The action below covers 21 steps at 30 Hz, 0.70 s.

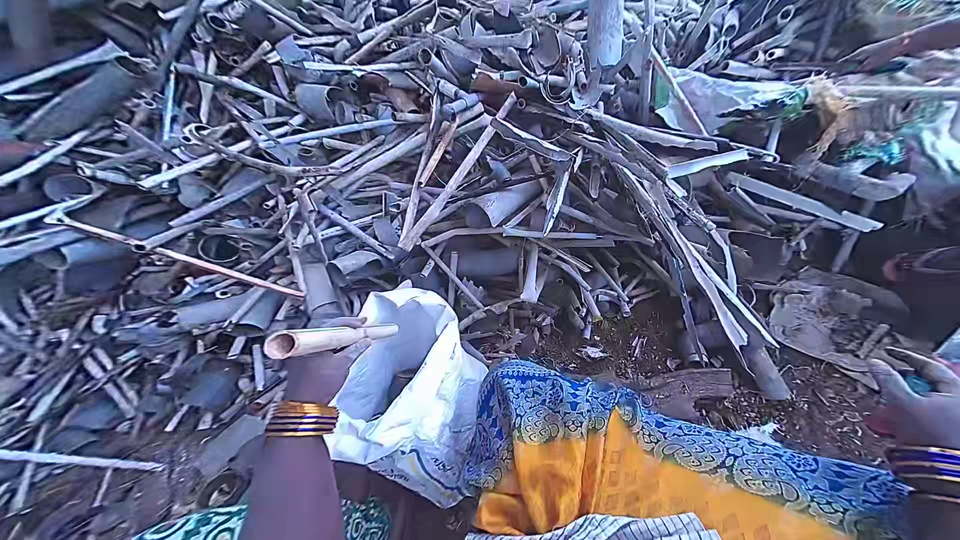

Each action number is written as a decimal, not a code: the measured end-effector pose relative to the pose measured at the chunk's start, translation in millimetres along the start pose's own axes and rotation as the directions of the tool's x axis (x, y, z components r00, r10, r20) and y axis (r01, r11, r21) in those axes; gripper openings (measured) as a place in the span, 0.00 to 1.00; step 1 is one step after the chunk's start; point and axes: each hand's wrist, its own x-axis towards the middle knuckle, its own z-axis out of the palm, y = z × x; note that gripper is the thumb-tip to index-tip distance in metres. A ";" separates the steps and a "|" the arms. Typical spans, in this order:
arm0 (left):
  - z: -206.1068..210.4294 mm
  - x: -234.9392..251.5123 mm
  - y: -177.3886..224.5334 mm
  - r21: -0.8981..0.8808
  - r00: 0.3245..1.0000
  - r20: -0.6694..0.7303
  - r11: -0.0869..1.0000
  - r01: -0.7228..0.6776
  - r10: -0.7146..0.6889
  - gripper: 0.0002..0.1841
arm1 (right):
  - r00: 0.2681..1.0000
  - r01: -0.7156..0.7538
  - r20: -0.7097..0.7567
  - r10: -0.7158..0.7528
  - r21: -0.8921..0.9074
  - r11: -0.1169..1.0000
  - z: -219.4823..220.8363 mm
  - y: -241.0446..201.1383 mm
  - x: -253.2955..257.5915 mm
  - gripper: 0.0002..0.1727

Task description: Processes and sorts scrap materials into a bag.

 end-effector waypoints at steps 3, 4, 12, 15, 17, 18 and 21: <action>3.1 -5.0 -60.3 0.334 0.928 0.295 0.935 0.121 -0.225 0.22 | 0.999 -0.047 -0.019 0.046 -0.043 0.998 -3.1 -11.9 -5.7 0.26; 2.6 -6.8 -65.9 0.459 0.867 0.352 0.872 0.170 -0.354 0.24 | 0.998 -0.051 -0.023 0.050 -0.043 0.998 -4.2 -12.3 -7.0 0.25; 4.7 0.3 0.5 0.771 0.773 0.193 0.581 0.261 -0.604 0.24 | 0.989 -0.135 -0.053 0.135 0.010 0.991 -4.8 -19.3 -15.1 0.23; 18.1 12.4 57.0 0.561 0.929 0.154 0.804 0.197 -0.335 0.23 | 0.978 -0.201 -0.043 0.205 0.075 0.977 -1.3 -23.8 -15.8 0.28; 44.0 19.7 94.7 0.422 0.964 0.198 0.903 0.081 -0.180 0.22 | 0.958 -0.275 -0.050 0.283 0.127 0.953 4.4 -29.0 -15.9 0.35; 62.0 25.0 109.0 0.366 0.959 0.245 0.929 0.046 -0.144 0.22 | 0.944 -0.316 -0.050 0.326 0.155 0.936 7.0 -32.0 -15.5 0.40; 124.5 41.4 133.6 0.297 0.873 0.464 0.955 0.005 -0.149 0.24 | 0.909 -0.392 -0.047 0.414 0.244 0.887 14.9 -37.7 -14.7 0.52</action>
